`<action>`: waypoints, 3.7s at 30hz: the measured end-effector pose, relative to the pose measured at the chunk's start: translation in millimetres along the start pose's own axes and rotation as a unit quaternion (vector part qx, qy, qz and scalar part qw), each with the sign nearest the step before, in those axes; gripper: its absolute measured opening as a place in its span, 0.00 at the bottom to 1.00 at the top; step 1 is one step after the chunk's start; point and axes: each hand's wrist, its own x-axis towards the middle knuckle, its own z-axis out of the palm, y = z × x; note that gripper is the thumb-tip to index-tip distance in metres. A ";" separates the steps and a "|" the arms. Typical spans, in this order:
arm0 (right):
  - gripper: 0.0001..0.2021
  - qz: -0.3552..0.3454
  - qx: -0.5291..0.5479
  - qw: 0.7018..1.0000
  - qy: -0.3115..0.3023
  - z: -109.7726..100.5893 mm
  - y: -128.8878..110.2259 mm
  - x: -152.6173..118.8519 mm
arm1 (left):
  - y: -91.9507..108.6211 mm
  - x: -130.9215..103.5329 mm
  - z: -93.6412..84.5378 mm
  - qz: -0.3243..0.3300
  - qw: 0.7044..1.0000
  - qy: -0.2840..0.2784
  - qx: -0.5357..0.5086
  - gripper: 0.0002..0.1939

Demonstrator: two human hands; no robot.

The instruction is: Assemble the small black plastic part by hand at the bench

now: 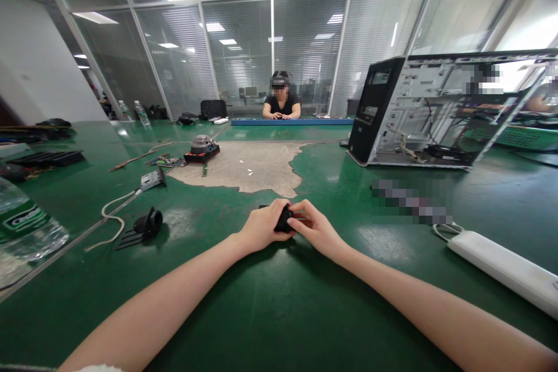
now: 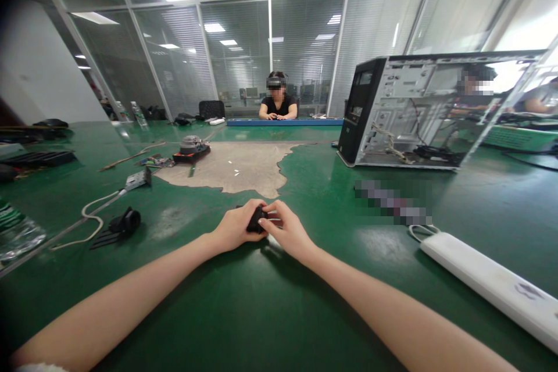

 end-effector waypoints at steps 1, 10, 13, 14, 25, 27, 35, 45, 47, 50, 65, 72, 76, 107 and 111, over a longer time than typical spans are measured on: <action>0.09 0.009 0.003 1.000 -0.001 -0.2 0.5 0.7 | 0.0 0.1 0.0 -0.001 1.000 -0.001 0.000 0.28; 0.08 -0.013 -0.023 0.999 -0.024 -0.5 -5.9 -2.7 | -0.1 -0.9 -1.5 -0.005 1.000 -0.014 -0.001 0.28; 0.07 -0.020 -0.028 0.999 -0.005 0.5 -4.6 -2.1 | -0.6 -0.8 -1.1 -0.005 1.000 -0.014 -0.001 0.28; 0.08 -0.014 -0.025 1.000 -0.003 0.7 -3.8 -1.6 | -0.8 -0.6 -0.8 -0.005 1.000 -0.014 0.001 0.28; 0.07 -0.037 -0.041 0.998 -0.008 0.5 -5.7 -2.4 | -0.2 -1.3 -1.1 -0.005 1.000 -0.011 0.000 0.28; 0.06 -0.041 -0.041 0.998 0.003 0.4 -4.6 -1.9 | 0.0 -1.1 -1.3 -0.009 1.000 -0.009 -0.001 0.28; 0.10 0.005 -0.008 1.000 -0.016 0.0 -0.9 -1.2 | 0.0 -0.1 -1.0 -0.010 1.000 -0.012 -0.002 0.29; 0.08 -0.039 -0.034 0.999 0.015 -0.1 1.1 0.8 | 1.9 0.0 -2.7 -0.013 1.000 -0.007 -0.011 0.29; 0.10 -0.004 -0.014 1.000 0.008 0.7 1.3 1.8 | 1.3 -0.2 -2.3 -0.011 1.000 -0.007 -0.009 0.29; 0.12 0.031 -0.002 0.999 -0.021 0.7 -1.2 0.9 | 0.8 -0.6 -1.8 -0.013 1.000 -0.011 -0.007 0.28; 0.12 0.019 -0.012 1.000 -0.003 0.8 0.4 -0.4 | 0.6 -1.5 -1.4 -0.005 1.000 -0.009 -0.007 0.28; 0.08 -0.033 -0.048 0.998 -0.008 0.8 -4.6 -3.5 | -0.5 -1.9 -1.6 0.000 1.000 -0.010 -0.004 0.28; 0.08 -0.020 -0.042 0.999 0.004 1.5 -0.9 -1.4 | -0.3 -1.8 -2.4 -0.003 1.000 -0.009 -0.004 0.28; 0.09 0.030 -0.004 0.999 -0.009 -0.2 -2.5 1.2 | 0.6 0.0 -0.9 -0.004 1.000 -0.008 0.004 0.28; 0.10 0.013 -0.032 0.999 -0.023 -0.6 -2.4 -0.4 | -0.3 0.1 -0.2 -0.005 1.000 -0.010 0.007 0.28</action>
